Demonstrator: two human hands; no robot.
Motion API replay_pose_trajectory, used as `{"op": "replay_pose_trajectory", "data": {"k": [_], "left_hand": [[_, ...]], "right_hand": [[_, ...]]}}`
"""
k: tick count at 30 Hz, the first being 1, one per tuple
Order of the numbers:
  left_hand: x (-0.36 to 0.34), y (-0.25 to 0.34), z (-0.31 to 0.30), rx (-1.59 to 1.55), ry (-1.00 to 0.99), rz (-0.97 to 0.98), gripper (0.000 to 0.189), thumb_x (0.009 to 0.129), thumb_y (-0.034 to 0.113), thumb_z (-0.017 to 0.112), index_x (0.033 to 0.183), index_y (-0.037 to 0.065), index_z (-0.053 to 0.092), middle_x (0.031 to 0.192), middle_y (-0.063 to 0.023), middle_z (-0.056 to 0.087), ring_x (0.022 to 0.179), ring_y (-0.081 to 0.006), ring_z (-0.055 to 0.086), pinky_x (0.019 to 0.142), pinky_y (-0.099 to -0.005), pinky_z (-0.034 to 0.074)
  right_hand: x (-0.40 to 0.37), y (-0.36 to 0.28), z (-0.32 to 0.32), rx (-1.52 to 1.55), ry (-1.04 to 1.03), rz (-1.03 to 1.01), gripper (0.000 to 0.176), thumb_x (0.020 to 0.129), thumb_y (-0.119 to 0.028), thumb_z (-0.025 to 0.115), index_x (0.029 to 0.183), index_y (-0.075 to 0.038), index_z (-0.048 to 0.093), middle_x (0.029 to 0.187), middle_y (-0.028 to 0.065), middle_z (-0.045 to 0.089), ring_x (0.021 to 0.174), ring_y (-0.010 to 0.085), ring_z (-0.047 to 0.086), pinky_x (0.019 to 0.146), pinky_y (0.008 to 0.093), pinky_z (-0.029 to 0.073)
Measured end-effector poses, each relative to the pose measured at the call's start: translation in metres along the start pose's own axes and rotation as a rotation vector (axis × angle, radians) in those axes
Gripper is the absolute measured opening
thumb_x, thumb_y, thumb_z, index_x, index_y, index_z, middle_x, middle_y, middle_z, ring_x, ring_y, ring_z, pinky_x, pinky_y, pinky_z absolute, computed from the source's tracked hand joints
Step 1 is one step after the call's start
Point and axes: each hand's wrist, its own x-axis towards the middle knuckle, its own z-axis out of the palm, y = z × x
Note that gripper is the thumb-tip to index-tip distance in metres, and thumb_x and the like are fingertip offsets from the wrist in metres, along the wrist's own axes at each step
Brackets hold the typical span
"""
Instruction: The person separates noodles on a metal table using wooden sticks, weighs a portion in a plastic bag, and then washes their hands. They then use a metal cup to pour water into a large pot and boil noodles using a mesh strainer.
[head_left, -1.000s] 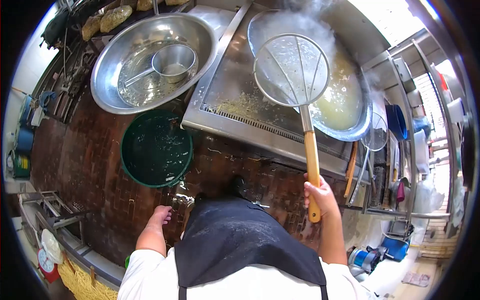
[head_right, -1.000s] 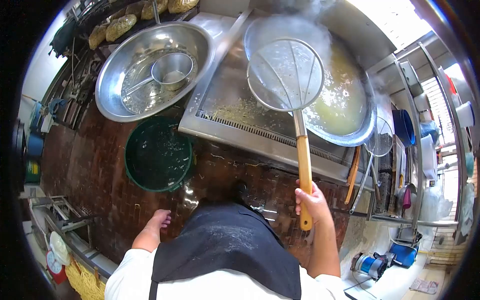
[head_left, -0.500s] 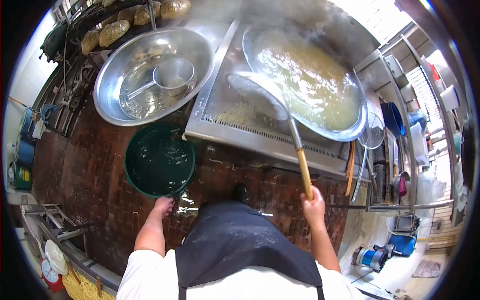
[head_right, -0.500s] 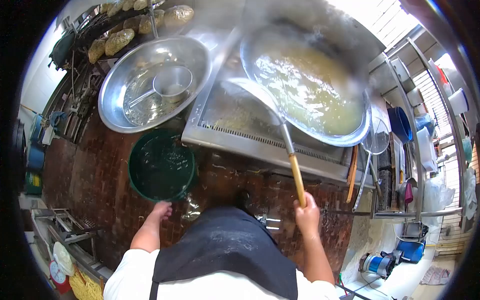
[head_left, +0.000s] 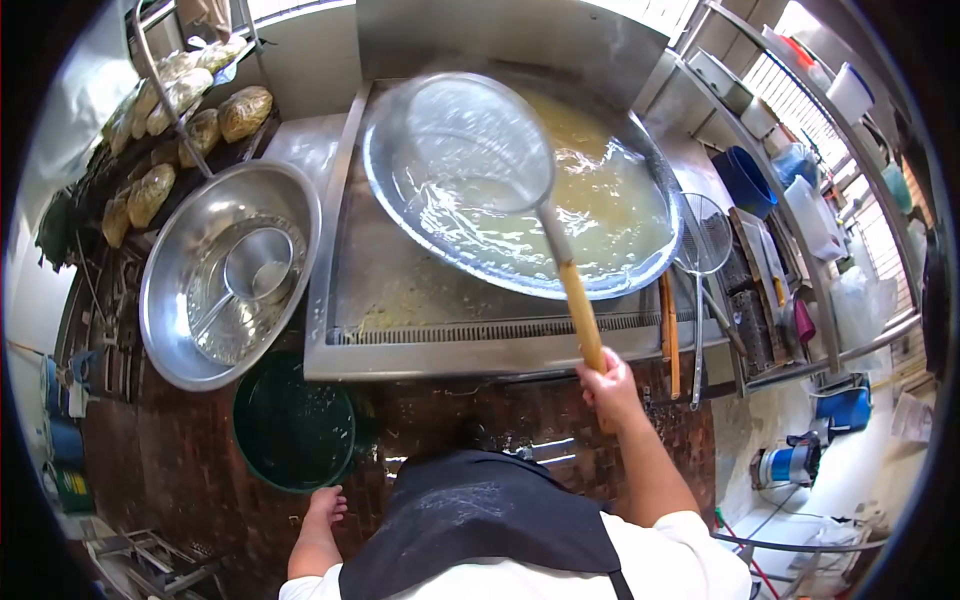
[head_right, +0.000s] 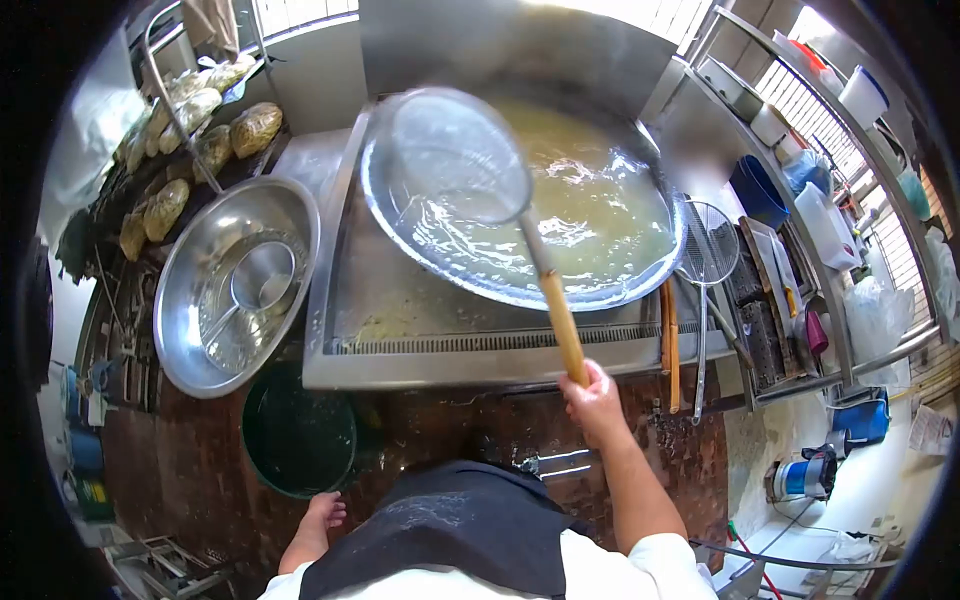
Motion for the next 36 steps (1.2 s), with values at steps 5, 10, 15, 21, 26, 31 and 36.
{"op": "replay_pose_trajectory", "data": {"k": [5, 10, 15, 21, 26, 31, 36], "left_hand": [[-0.049, 0.089, 0.025, -0.103, 0.064, 0.241, 0.024, 0.094, 0.029, 0.057, 0.108, 0.011, 0.062, 0.087, -0.0009, 0.062, 0.068, -0.0118, 0.058, 0.054, -0.0286, 0.045], [-0.071, 0.099, 0.047, -0.073, 0.077, 0.327, 0.035, 0.093, 0.032, 0.057, 0.120, 0.010, 0.059, 0.102, -0.0050, 0.065, 0.080, -0.0147, 0.061, 0.066, -0.0308, 0.049], [-0.077, 0.038, 0.070, -0.117, 0.094, 0.105, 0.026, 0.093, 0.029, 0.058, 0.111, 0.011, 0.063, 0.091, -0.0019, 0.064, 0.072, -0.0134, 0.060, 0.057, -0.0294, 0.048], [-0.075, -0.042, 0.087, -0.170, 0.081, -0.165, 0.022, 0.094, 0.032, 0.059, 0.106, 0.014, 0.061, 0.084, -0.0013, 0.062, 0.065, -0.0145, 0.058, 0.053, -0.0320, 0.047], [-0.065, -0.042, 0.092, -0.278, 0.048, -0.151, 0.019, 0.094, 0.031, 0.059, 0.103, 0.013, 0.059, 0.081, -0.0009, 0.061, 0.061, -0.0140, 0.057, 0.048, -0.0303, 0.044], [-0.051, 0.001, 0.090, -0.187, 0.053, 0.043, 0.031, 0.094, 0.032, 0.058, 0.117, 0.012, 0.062, 0.097, -0.0035, 0.065, 0.078, -0.0143, 0.060, 0.064, -0.0330, 0.050], [-0.044, 0.019, 0.069, -0.145, 0.041, 0.195, 0.033, 0.093, 0.032, 0.057, 0.117, 0.009, 0.062, 0.101, -0.0048, 0.066, 0.081, -0.0159, 0.061, 0.065, -0.0327, 0.049]], "right_hand": [[0.143, -0.020, -0.088, 0.001, 0.200, -0.156, 0.020, 0.087, -0.015, 0.066, 0.101, -0.007, 0.055, 0.063, -0.0021, 0.051, 0.049, 0.0080, 0.050, 0.042, 0.0246, 0.041], [0.287, -0.086, -0.187, -0.433, 0.526, -0.207, 0.013, 0.081, -0.010, 0.059, 0.089, 0.000, 0.055, 0.057, 0.0061, 0.053, 0.043, 0.0188, 0.052, 0.039, 0.0348, 0.042], [0.380, -0.089, -0.211, -0.836, 0.481, 0.115, 0.022, 0.082, -0.001, 0.045, 0.087, 0.009, 0.063, 0.063, 0.0201, 0.062, 0.052, 0.0328, 0.064, 0.042, 0.0453, 0.048], [0.386, -0.096, -0.126, -0.874, 0.116, 0.307, 0.022, 0.085, -0.002, 0.043, 0.097, 0.009, 0.058, 0.065, 0.0139, 0.061, 0.050, 0.0264, 0.062, 0.044, 0.0417, 0.050], [0.362, -0.108, -0.083, -0.993, -0.051, 0.309, 0.019, 0.082, -0.002, 0.049, 0.093, 0.009, 0.059, 0.065, 0.0125, 0.061, 0.050, 0.0250, 0.063, 0.045, 0.0402, 0.052], [0.318, -0.104, -0.046, -0.909, -0.130, 0.249, 0.013, 0.078, -0.007, 0.061, 0.077, 0.006, 0.059, 0.061, 0.0119, 0.059, 0.050, 0.0223, 0.060, 0.045, 0.0394, 0.051], [0.274, -0.093, -0.021, -0.668, -0.343, 0.266, 0.013, 0.080, -0.008, 0.065, 0.075, 0.001, 0.057, 0.063, 0.0074, 0.056, 0.052, 0.0192, 0.057, 0.047, 0.0365, 0.051]]}}
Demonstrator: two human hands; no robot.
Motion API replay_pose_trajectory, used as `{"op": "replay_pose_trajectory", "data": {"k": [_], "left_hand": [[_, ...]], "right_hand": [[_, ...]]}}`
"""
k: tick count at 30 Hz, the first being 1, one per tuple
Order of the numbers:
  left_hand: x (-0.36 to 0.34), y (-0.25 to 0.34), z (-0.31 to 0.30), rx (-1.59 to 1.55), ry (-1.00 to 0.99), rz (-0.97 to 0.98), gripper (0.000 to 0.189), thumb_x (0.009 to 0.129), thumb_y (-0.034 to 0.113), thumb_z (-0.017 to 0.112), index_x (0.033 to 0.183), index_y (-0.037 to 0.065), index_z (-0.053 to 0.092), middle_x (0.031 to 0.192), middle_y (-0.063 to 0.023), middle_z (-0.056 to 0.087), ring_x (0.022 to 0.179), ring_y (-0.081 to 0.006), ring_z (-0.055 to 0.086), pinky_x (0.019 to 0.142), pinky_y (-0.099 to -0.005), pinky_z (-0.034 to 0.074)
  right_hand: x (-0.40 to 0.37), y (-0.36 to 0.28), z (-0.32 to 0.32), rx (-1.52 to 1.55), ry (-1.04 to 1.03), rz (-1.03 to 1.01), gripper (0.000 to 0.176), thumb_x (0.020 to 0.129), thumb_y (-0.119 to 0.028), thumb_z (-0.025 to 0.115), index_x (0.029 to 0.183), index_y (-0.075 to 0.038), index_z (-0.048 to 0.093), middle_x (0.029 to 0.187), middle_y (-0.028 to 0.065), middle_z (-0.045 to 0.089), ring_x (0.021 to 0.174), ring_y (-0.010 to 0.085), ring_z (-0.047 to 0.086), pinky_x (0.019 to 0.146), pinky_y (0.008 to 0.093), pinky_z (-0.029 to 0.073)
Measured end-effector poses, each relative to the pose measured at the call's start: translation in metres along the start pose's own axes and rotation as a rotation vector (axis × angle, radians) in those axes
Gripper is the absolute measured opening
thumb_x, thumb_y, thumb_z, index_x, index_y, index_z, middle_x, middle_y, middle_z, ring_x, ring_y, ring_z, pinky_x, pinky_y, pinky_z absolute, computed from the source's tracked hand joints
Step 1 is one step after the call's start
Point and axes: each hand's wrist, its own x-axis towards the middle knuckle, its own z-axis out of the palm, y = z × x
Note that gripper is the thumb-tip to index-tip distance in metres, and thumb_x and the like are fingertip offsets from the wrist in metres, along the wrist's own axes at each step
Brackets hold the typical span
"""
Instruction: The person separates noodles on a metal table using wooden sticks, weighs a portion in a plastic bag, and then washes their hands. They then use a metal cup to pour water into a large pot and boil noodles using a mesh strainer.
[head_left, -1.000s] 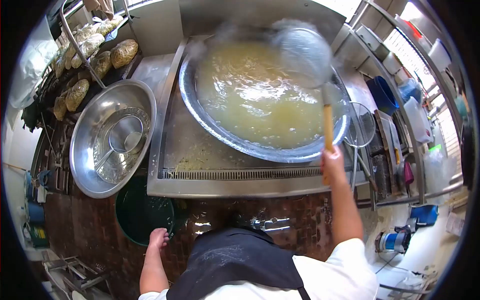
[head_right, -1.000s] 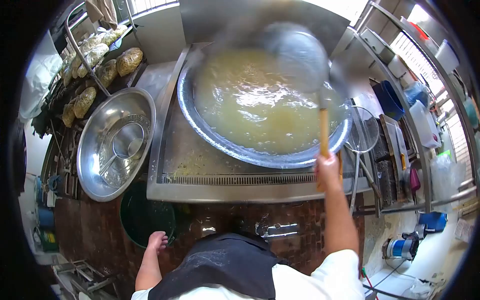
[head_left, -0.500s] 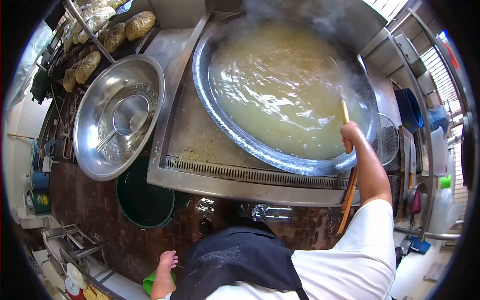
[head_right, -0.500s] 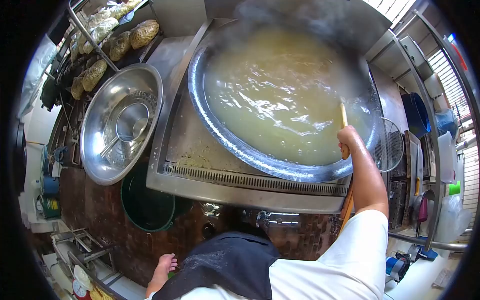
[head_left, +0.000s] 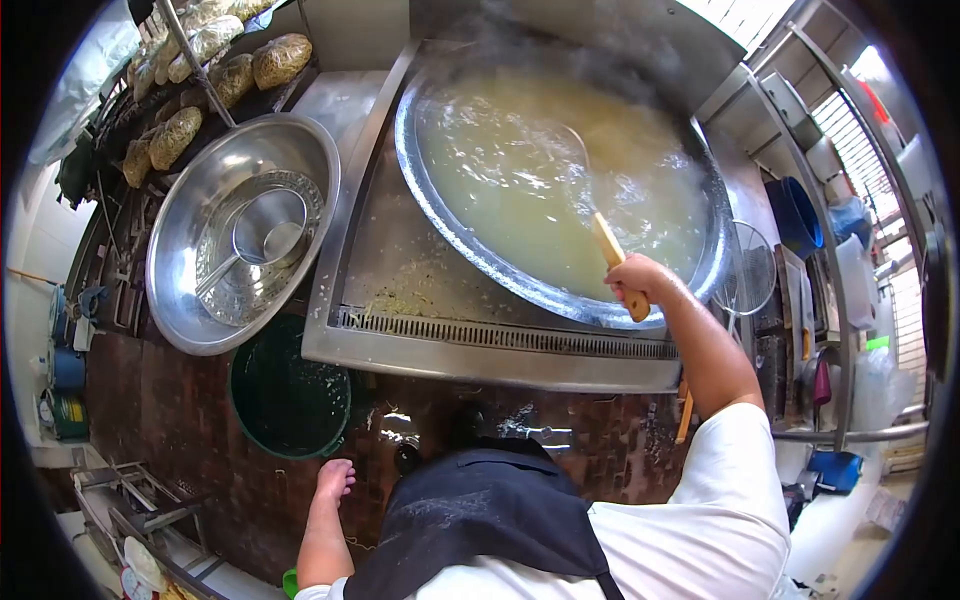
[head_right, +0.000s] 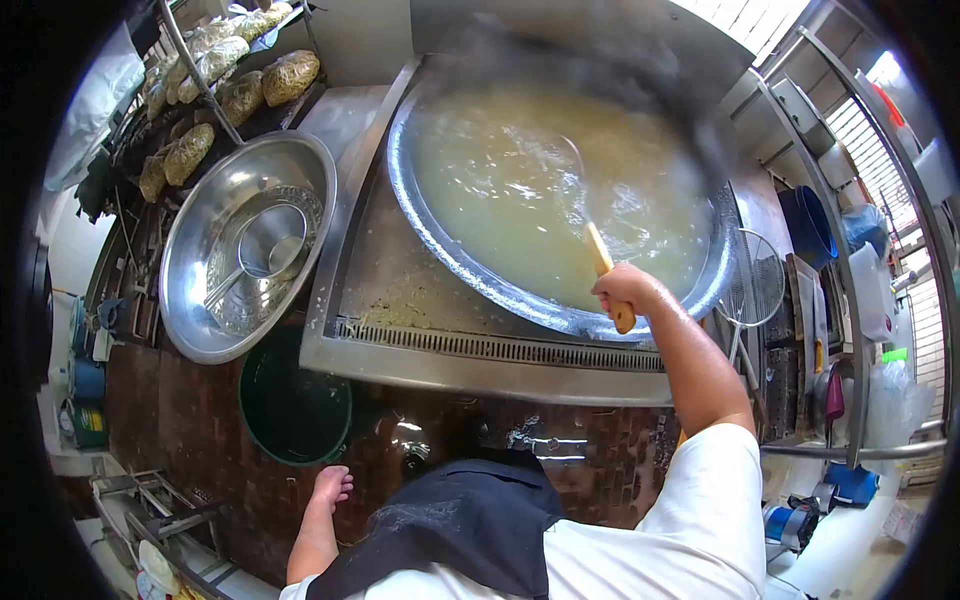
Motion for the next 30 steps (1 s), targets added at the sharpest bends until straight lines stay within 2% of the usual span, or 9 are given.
{"op": "replay_pose_trajectory", "data": {"k": [2, 6, 12, 15, 20, 24, 28, 29, 30], "left_hand": [[0.001, 0.000, -0.011, 0.026, -0.004, -0.005, 0.033, 0.094, 0.032, 0.057, 0.118, 0.010, 0.061, 0.103, -0.0048, 0.066, 0.082, -0.0165, 0.061, 0.067, -0.0342, 0.050], [0.002, -0.025, -0.036, 0.071, -0.014, -0.042, 0.034, 0.094, 0.033, 0.056, 0.120, 0.011, 0.061, 0.104, -0.0048, 0.065, 0.083, -0.0172, 0.061, 0.068, -0.0363, 0.050], [0.021, -0.090, -0.076, 0.079, -0.034, -0.236, 0.037, 0.096, 0.035, 0.055, 0.124, 0.011, 0.057, 0.107, -0.0071, 0.065, 0.087, -0.0219, 0.063, 0.072, -0.0415, 0.052], [0.029, -0.104, -0.083, 0.087, -0.043, -0.248, 0.039, 0.097, 0.035, 0.054, 0.126, 0.010, 0.054, 0.108, -0.0083, 0.065, 0.090, -0.0238, 0.064, 0.074, -0.0434, 0.052], [0.051, -0.102, -0.081, 0.118, -0.108, -0.207, 0.038, 0.097, 0.035, 0.053, 0.128, 0.013, 0.053, 0.108, -0.0082, 0.064, 0.093, -0.0237, 0.063, 0.079, -0.0457, 0.051], [0.059, -0.077, -0.073, 0.068, -0.109, -0.077, 0.031, 0.094, 0.035, 0.058, 0.115, 0.012, 0.060, 0.092, -0.0028, 0.064, 0.073, -0.0164, 0.059, 0.062, -0.0371, 0.048], [0.065, -0.055, -0.073, 0.115, -0.118, -0.016, 0.029, 0.093, 0.035, 0.058, 0.109, 0.010, 0.062, 0.090, -0.0026, 0.063, 0.069, -0.0141, 0.058, 0.057, -0.0346, 0.047], [0.068, -0.051, -0.076, 0.153, -0.144, -0.029, 0.033, 0.095, 0.035, 0.055, 0.120, 0.013, 0.057, 0.099, -0.0063, 0.066, 0.075, -0.0163, 0.060, 0.064, -0.0380, 0.049], [0.070, -0.049, -0.079, 0.143, -0.136, -0.038, 0.033, 0.095, 0.035, 0.055, 0.120, 0.013, 0.057, 0.099, -0.0063, 0.066, 0.075, -0.0163, 0.060, 0.064, -0.0380, 0.049]], "right_hand": [[-0.012, 0.009, 0.017, 0.179, -0.086, -0.008, 0.013, 0.084, -0.011, 0.067, 0.083, -0.002, 0.058, 0.063, 0.0065, 0.057, 0.051, 0.0190, 0.057, 0.047, 0.0378, 0.050], [-0.061, 0.025, 0.056, 0.578, -0.284, 0.003, 0.020, 0.087, -0.013, 0.065, 0.104, -0.006, 0.056, 0.068, -0.0024, 0.052, 0.054, 0.0069, 0.052, 0.045, 0.0262, 0.049], [-0.150, 0.057, 0.111, 1.007, -0.495, 0.007, 0.034, 0.091, -0.013, 0.062, 0.122, -0.006, 0.050, 0.073, -0.0044, 0.050, 0.054, 0.0039, 0.048, 0.047, 0.0233, 0.046], [-0.195, 0.062, 0.138, 1.020, -0.416, -0.058, 0.039, 0.091, -0.014, 0.063, 0.127, -0.007, 0.049, 0.072, -0.0043, 0.049, 0.053, 0.0037, 0.048, 0.047, 0.0231, 0.046], [-0.243, 0.076, 0.182, 0.940, -0.215, -0.066, 0.038, 0.088, -0.019, 0.068, 0.121, -0.008, 0.052, 0.071, -0.0012, 0.053, 0.051, 0.0083, 0.051, 0.045, 0.0265, 0.048], [-0.271, 0.092, 0.209, 0.806, -0.114, -0.066, 0.038, 0.089, -0.020, 0.068, 0.121, -0.009, 0.052, 0.070, -0.0004, 0.053, 0.050, 0.0101, 0.052, 0.045, 0.0268, 0.048], [-0.279, 0.115, 0.235, 0.646, -0.018, -0.070, 0.037, 0.088, -0.017, 0.069, 0.120, -0.009, 0.053, 0.070, 0.0007, 0.054, 0.050, 0.0115, 0.054, 0.046, 0.0274, 0.048], [-0.274, 0.122, 0.245, 0.634, 0.007, -0.081, 0.037, 0.088, -0.014, 0.069, 0.120, -0.009, 0.053, 0.071, 0.0009, 0.055, 0.051, 0.0119, 0.055, 0.047, 0.0275, 0.048], [-0.265, 0.132, 0.257, 0.659, 0.043, -0.099, 0.036, 0.088, -0.014, 0.069, 0.120, -0.009, 0.053, 0.071, 0.0005, 0.055, 0.051, 0.0112, 0.055, 0.048, 0.0264, 0.048]]}}
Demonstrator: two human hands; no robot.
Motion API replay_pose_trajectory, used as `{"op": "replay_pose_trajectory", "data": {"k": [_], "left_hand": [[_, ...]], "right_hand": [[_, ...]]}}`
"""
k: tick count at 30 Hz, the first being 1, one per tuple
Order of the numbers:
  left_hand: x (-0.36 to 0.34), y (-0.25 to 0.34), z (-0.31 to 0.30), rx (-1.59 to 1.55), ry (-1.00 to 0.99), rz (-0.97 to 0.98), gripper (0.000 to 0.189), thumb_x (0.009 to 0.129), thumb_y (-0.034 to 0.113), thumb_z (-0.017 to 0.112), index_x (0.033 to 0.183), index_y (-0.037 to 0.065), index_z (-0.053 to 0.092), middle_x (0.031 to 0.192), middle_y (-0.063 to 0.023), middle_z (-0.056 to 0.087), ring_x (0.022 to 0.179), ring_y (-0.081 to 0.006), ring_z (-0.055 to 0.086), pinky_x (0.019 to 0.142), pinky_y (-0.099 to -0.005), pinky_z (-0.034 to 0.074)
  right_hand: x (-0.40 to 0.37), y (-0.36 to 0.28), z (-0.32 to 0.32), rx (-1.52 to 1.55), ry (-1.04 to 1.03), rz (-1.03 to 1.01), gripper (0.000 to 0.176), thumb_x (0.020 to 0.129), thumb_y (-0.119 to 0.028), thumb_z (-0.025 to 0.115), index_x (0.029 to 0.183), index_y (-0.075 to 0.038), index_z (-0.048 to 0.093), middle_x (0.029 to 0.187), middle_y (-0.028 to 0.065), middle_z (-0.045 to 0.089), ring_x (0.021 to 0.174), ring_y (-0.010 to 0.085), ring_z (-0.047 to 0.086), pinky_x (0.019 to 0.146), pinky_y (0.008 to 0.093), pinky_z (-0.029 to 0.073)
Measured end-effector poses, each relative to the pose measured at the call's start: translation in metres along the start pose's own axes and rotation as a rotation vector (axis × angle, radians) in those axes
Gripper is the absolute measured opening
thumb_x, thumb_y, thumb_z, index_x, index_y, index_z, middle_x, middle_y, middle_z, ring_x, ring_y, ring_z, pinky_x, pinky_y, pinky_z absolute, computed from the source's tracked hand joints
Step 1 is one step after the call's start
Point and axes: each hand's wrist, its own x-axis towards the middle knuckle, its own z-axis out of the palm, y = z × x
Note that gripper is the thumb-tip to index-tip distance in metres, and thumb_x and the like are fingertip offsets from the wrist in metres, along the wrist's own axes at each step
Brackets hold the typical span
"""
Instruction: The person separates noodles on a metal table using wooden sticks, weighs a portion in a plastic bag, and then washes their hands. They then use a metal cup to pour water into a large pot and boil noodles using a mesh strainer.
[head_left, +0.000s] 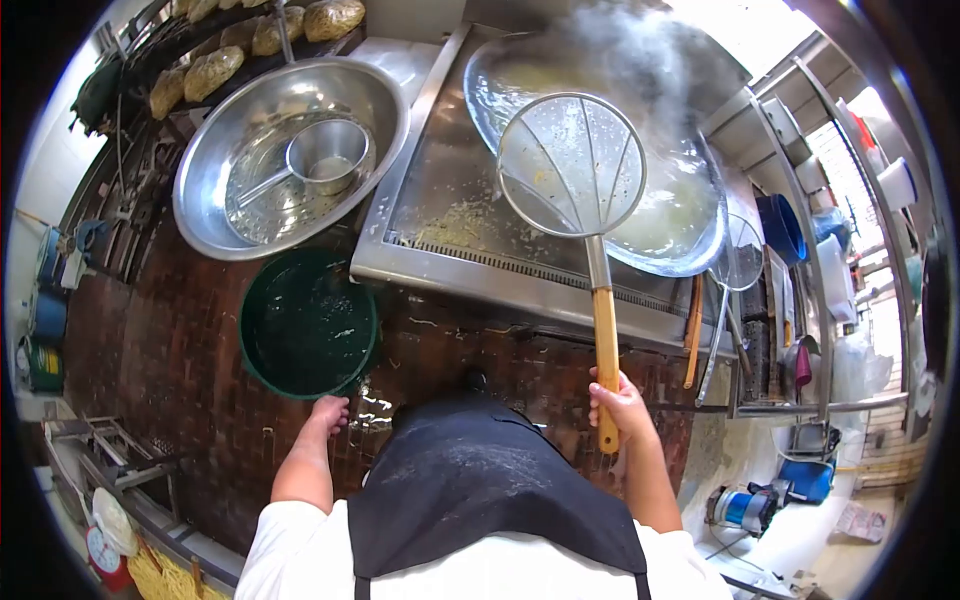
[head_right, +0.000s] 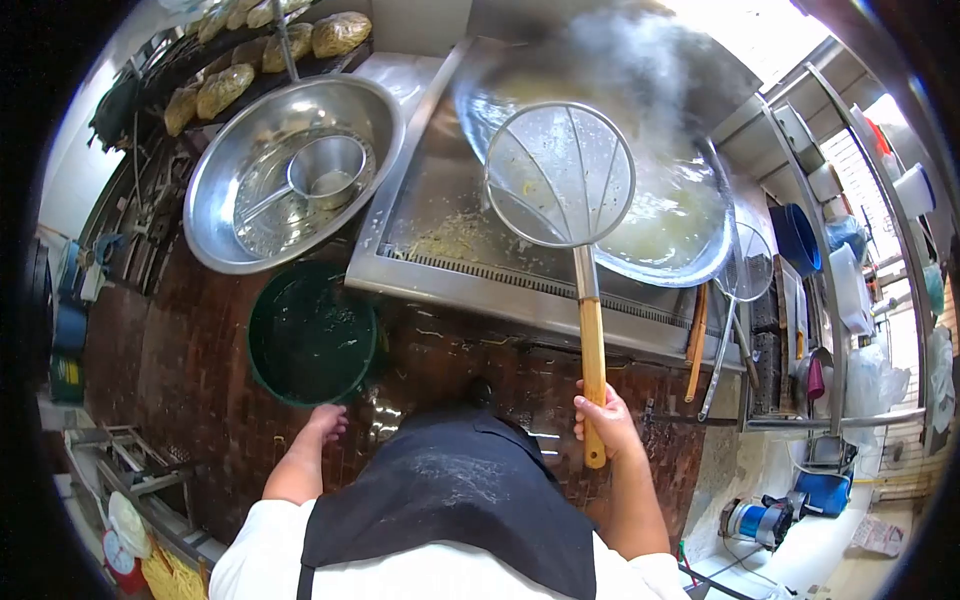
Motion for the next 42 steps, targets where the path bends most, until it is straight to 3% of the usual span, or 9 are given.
{"op": "replay_pose_trajectory", "data": {"k": [4, 8, 10, 12, 13, 20, 32, 37, 42], "left_hand": [[-0.004, -0.001, -0.009, 0.004, 0.005, 0.009, 0.033, 0.094, 0.036, 0.056, 0.117, 0.013, 0.057, 0.100, -0.0053, 0.066, 0.076, -0.0167, 0.060, 0.070, -0.0414, 0.048], [-0.004, -0.015, -0.009, -0.020, 0.033, -0.018, 0.031, 0.093, 0.035, 0.058, 0.114, 0.012, 0.060, 0.098, -0.0044, 0.065, 0.073, -0.0169, 0.059, 0.066, -0.0406, 0.048], [-0.006, -0.026, -0.010, -0.046, 0.048, -0.032, 0.029, 0.093, 0.035, 0.059, 0.111, 0.012, 0.062, 0.093, -0.0030, 0.065, 0.068, -0.0164, 0.057, 0.062, -0.0399, 0.047], [-0.009, -0.038, -0.011, -0.060, 0.033, -0.064, 0.029, 0.092, 0.034, 0.059, 0.111, 0.012, 0.062, 0.093, -0.0035, 0.065, 0.068, -0.0170, 0.057, 0.062, -0.0402, 0.046], [-0.010, -0.044, -0.011, -0.065, 0.035, -0.063, 0.029, 0.092, 0.034, 0.059, 0.111, 0.012, 0.062, 0.093, -0.0035, 0.065, 0.068, -0.0170, 0.057, 0.062, -0.0402, 0.046], [-0.004, -0.056, -0.009, -0.047, 0.031, -0.115, 0.038, 0.093, 0.036, 0.058, 0.120, 0.010, 0.060, 0.105, -0.0077, 0.066, 0.080, -0.0226, 0.063, 0.068, -0.0447, 0.050], [-0.008, 0.009, 0.019, -0.052, 0.042, -0.051, 0.036, 0.094, 0.035, 0.057, 0.120, 0.011, 0.058, 0.105, -0.0072, 0.067, 0.081, -0.0229, 0.064, 0.070, -0.0438, 0.053], [-0.020, 0.053, 0.031, -0.026, 0.056, -0.032, 0.034, 0.095, 0.033, 0.056, 0.121, 0.011, 0.057, 0.108, -0.0080, 0.066, 0.081, -0.0212, 0.064, 0.072, -0.0434, 0.052], [-0.036, 0.082, 0.049, -0.057, 0.114, -0.031, 0.032, 0.095, 0.031, 0.055, 0.120, 0.012, 0.057, 0.102, -0.0068, 0.065, 0.078, -0.0186, 0.063, 0.067, -0.0399, 0.051]], "right_hand": [[0.027, 0.049, 0.014, -0.117, 0.207, -0.155, 0.036, 0.088, -0.014, 0.070, 0.120, -0.009, 0.053, 0.073, -0.0006, 0.055, 0.054, 0.0078, 0.054, 0.048, 0.0228, 0.045], [0.032, 0.057, 0.017, -0.561, 0.458, -0.587, 0.037, 0.087, -0.013, 0.070, 0.121, -0.003, 0.059, 0.092, 0.0058, 0.066, 0.083, 0.0187, 0.064, 0.075, 0.0305, 0.051], [0.018, 0.040, 0.021, -0.520, 0.438, -0.461, 0.038, 0.087, -0.014, 0.069, 0.122, -0.002, 0.060, 0.100, 0.0085, 0.067, 0.094, 0.0202, 0.062, 0.087, 0.0315, 0.048], [0.010, 0.028, 0.020, -0.508, 0.371, -0.516, 0.037, 0.088, -0.016, 0.068, 0.122, -0.003, 0.060, 0.097, 0.0096, 0.066, 0.090, 0.0179, 0.062, 0.084, 0.0304, 0.048], [0.011, 0.030, 0.016, -0.356, 0.290, -0.437, 0.031, 0.088, -0.010, 0.068, 0.117, -0.002, 0.060, 0.087, -0.0022, 0.059, 0.076, 0.0104, 0.053, 0.071, 0.0265, 0.046], [0.016, 0.018, 0.006, -0.726, 0.479, -0.542, 0.030, 0.087, -0.021, 0.070, 0.111, -0.005, 0.062, 0.092, 0.0153, 0.068, 0.085, 0.0271, 0.066, 0.079, 0.0361, 0.050], [0.056, -0.004, -0.042, -0.532, 0.305, -0.320, 0.024, 0.084, -0.018, 0.071, 0.104, -0.005, 0.067, 0.083, 0.0066, 0.068, 0.082, 0.0174, 0.064, 0.078, 0.0321, 0.050], [0.063, -0.037, -0.055, -0.203, 0.118, -0.246, 0.025, 0.086, -0.023, 0.071, 0.101, -0.005, 0.064, 0.071, -0.0025, 0.057, 0.058, 0.0066, 0.051, 0.052, 0.0241, 0.043], [0.108, -0.081, -0.104, 0.015, 0.233, -0.339, 0.017, 0.088, -0.019, 0.068, 0.099, -0.010, 0.059, 0.068, -0.0056, 0.051, 0.052, 0.0038, 0.044, 0.046, 0.0211, 0.035]]}}
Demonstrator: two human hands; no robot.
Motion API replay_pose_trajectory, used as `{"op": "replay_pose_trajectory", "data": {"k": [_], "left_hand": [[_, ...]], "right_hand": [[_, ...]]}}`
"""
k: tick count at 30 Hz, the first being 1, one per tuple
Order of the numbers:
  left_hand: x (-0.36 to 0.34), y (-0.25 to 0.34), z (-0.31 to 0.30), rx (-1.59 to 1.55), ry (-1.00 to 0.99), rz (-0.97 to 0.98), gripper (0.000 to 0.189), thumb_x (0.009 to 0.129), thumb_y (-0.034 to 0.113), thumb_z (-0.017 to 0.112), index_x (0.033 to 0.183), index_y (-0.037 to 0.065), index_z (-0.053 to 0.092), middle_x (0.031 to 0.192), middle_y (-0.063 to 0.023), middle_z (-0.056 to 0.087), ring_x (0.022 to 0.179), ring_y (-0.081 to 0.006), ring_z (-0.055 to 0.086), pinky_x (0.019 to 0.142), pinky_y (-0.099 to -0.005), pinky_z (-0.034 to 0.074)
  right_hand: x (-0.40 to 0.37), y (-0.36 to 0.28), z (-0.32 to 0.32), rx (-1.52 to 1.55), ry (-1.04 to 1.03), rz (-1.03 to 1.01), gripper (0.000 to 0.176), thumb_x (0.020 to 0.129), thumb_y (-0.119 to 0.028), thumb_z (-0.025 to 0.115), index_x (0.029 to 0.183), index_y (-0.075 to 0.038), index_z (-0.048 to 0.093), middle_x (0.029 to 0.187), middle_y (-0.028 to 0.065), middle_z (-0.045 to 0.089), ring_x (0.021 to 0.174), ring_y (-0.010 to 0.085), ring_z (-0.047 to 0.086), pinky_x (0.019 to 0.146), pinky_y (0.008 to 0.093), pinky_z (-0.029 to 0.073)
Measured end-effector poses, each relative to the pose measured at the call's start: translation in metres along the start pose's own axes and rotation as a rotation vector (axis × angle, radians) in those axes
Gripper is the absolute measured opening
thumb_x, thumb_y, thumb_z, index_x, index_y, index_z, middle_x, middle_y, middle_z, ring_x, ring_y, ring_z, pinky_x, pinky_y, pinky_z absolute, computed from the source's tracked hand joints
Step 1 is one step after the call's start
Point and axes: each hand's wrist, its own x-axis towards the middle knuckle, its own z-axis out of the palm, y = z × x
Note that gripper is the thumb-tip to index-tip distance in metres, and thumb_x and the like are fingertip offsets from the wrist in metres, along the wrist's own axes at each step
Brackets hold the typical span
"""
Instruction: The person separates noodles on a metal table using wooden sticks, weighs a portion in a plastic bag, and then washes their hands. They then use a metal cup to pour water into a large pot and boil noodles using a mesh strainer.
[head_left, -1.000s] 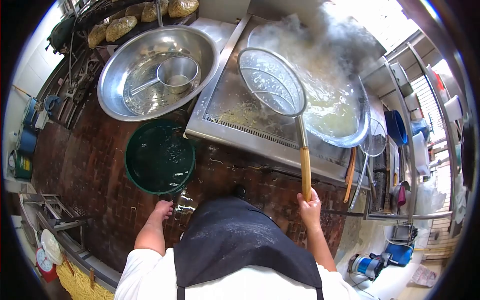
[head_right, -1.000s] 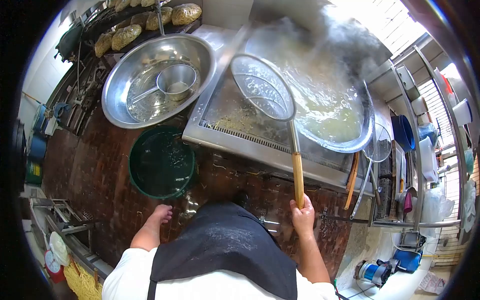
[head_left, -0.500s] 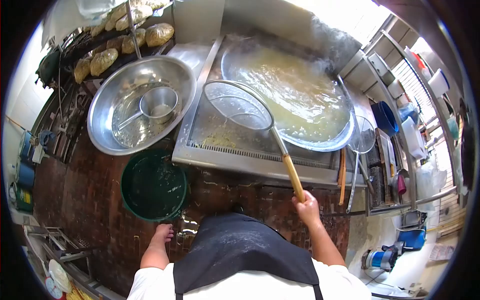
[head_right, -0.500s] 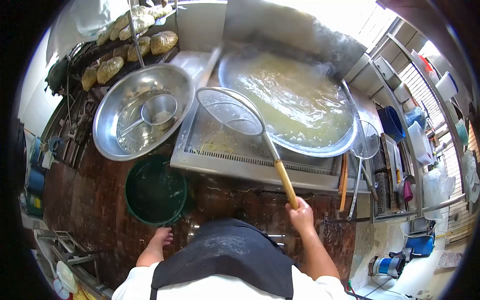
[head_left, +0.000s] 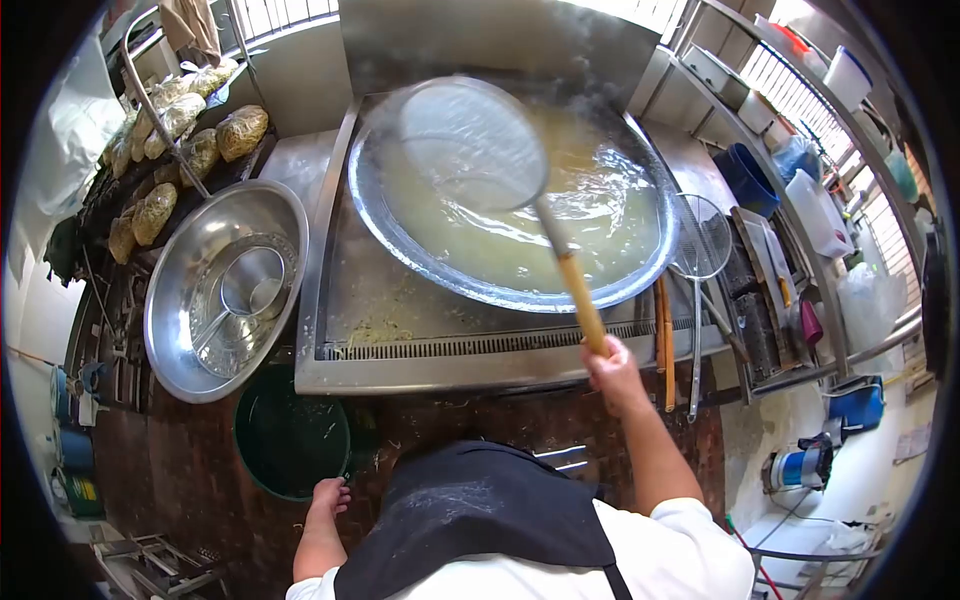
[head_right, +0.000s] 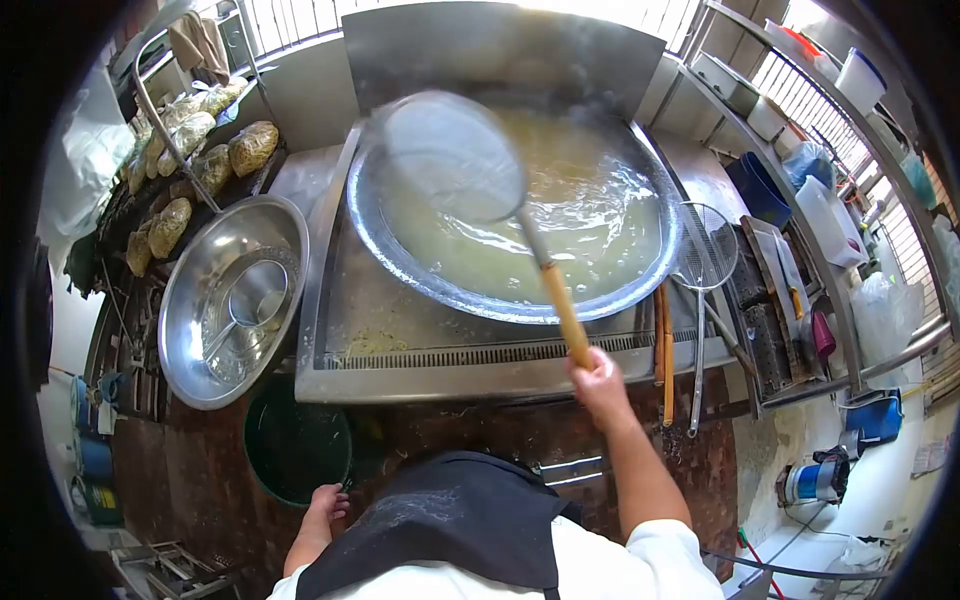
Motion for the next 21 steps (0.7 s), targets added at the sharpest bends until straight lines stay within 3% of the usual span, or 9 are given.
{"op": "replay_pose_trajectory", "data": {"k": [5, 8, 10, 11, 12, 13, 15, 17, 21], "left_hand": [[-0.014, -0.004, 0.020, -0.119, 0.030, 0.004, 0.030, 0.095, 0.032, 0.055, 0.118, 0.013, 0.058, 0.095, -0.0032, 0.063, 0.071, -0.0146, 0.059, 0.057, -0.0326, 0.047], [-0.033, -0.021, 0.029, -0.171, 0.052, -0.013, 0.030, 0.095, 0.032, 0.055, 0.118, 0.013, 0.060, 0.091, -0.0008, 0.062, 0.068, -0.0126, 0.056, 0.053, -0.0302, 0.044], [-0.046, -0.037, 0.031, -0.196, 0.073, -0.057, 0.029, 0.094, 0.030, 0.055, 0.117, 0.013, 0.060, 0.085, 0.0001, 0.060, 0.065, -0.0116, 0.054, 0.050, -0.0280, 0.042], [-0.055, -0.047, 0.032, -0.232, 0.084, -0.064, 0.026, 0.094, 0.030, 0.055, 0.112, 0.012, 0.061, 0.081, 0.0007, 0.058, 0.063, -0.0112, 0.052, 0.049, -0.0279, 0.041], [-0.064, -0.055, 0.033, -0.267, 0.086, -0.090, 0.022, 0.094, 0.030, 0.056, 0.106, 0.012, 0.060, 0.080, 0.0010, 0.057, 0.062, -0.0111, 0.051, 0.049, -0.0279, 0.041], [-0.064, -0.071, 0.033, -0.272, 0.083, -0.118, 0.022, 0.094, 0.031, 0.056, 0.104, 0.012, 0.060, 0.081, 0.0006, 0.058, 0.063, -0.0115, 0.051, 0.049, -0.0287, 0.041], [-0.064, -0.101, 0.037, -0.240, 0.136, -0.203, 0.024, 0.093, 0.035, 0.058, 0.103, 0.014, 0.060, 0.084, 0.0007, 0.060, 0.067, -0.0134, 0.054, 0.055, -0.0327, 0.043], [-0.073, -0.114, 0.046, -0.278, 0.159, -0.256, 0.022, 0.092, 0.034, 0.059, 0.102, 0.015, 0.061, 0.082, 0.0019, 0.060, 0.070, -0.0131, 0.054, 0.057, -0.0327, 0.043], [-0.066, -0.120, 0.059, -0.328, 0.115, -0.261, 0.021, 0.092, 0.033, 0.059, 0.103, 0.015, 0.062, 0.080, 0.0031, 0.059, 0.069, -0.0115, 0.054, 0.057, -0.0318, 0.043]], "right_hand": [[0.119, -0.020, -0.076, -0.031, 0.215, -0.070, 0.015, 0.090, -0.021, 0.065, 0.090, -0.010, 0.055, 0.060, -0.0027, 0.048, 0.045, 0.0088, 0.045, 0.039, 0.0256, 0.038], [0.221, -0.033, -0.151, -0.349, 0.304, -0.169, 0.012, 0.082, -0.016, 0.062, 0.082, -0.009, 0.052, 0.060, 0.0005, 0.048, 0.045, 0.0141, 0.045, 0.041, 0.0320, 0.039], [0.285, -0.042, -0.202, -0.455, 0.298, -0.064, 0.014, 0.080, -0.015, 0.058, 0.071, -0.009, 0.049, 0.055, 0.0019, 0.045, 0.047, 0.0156, 0.046, 0.043, 0.0368, 0.040], [0.308, -0.044, -0.216, -0.369, 0.405, 0.002, 0.011, 0.078, -0.015, 0.058, 0.071, -0.007, 0.054, 0.055, 0.0051, 0.051, 0.049, 0.0191, 0.051, 0.044, 0.0396, 0.041], [0.381, -0.002, -0.279, -0.575, 0.509, -0.037, 0.012, 0.076, -0.014, 0.057, 0.077, -0.003, 0.062, 0.059, 0.0099, 0.057, 0.051, 0.0231, 0.057, 0.045, 0.0429, 0.043], [0.380, -0.020, -0.270, -0.811, 0.494, 0.080, 0.019, 0.075, -0.015, 0.056, 0.084, -0.001, 0.067, 0.060, 0.0136, 0.060, 0.053, 0.0245, 0.060, 0.045, 0.0432, 0.044], [0.366, -0.036, -0.233, -0.986, 0.325, 0.156, 0.017, 0.077, -0.009, 0.050, 0.076, 0.004, 0.061, 0.058, 0.0146, 0.058, 0.049, 0.0264, 0.060, 0.044, 0.0421, 0.047], [0.359, -0.022, -0.203, -0.988, 0.211, 0.188, 0.022, 0.080, -0.011, 0.048, 0.063, -0.001, 0.055, 0.053, 0.0132, 0.054, 0.044, 0.0283, 0.057, 0.041, 0.0432, 0.047], [0.338, -0.034, -0.152, -1.045, -0.101, 0.398, 0.018, 0.082, -0.013, 0.054, 0.067, -0.003, 0.054, 0.054, 0.0104, 0.053, 0.043, 0.0251, 0.054, 0.040, 0.0403, 0.045]]}}
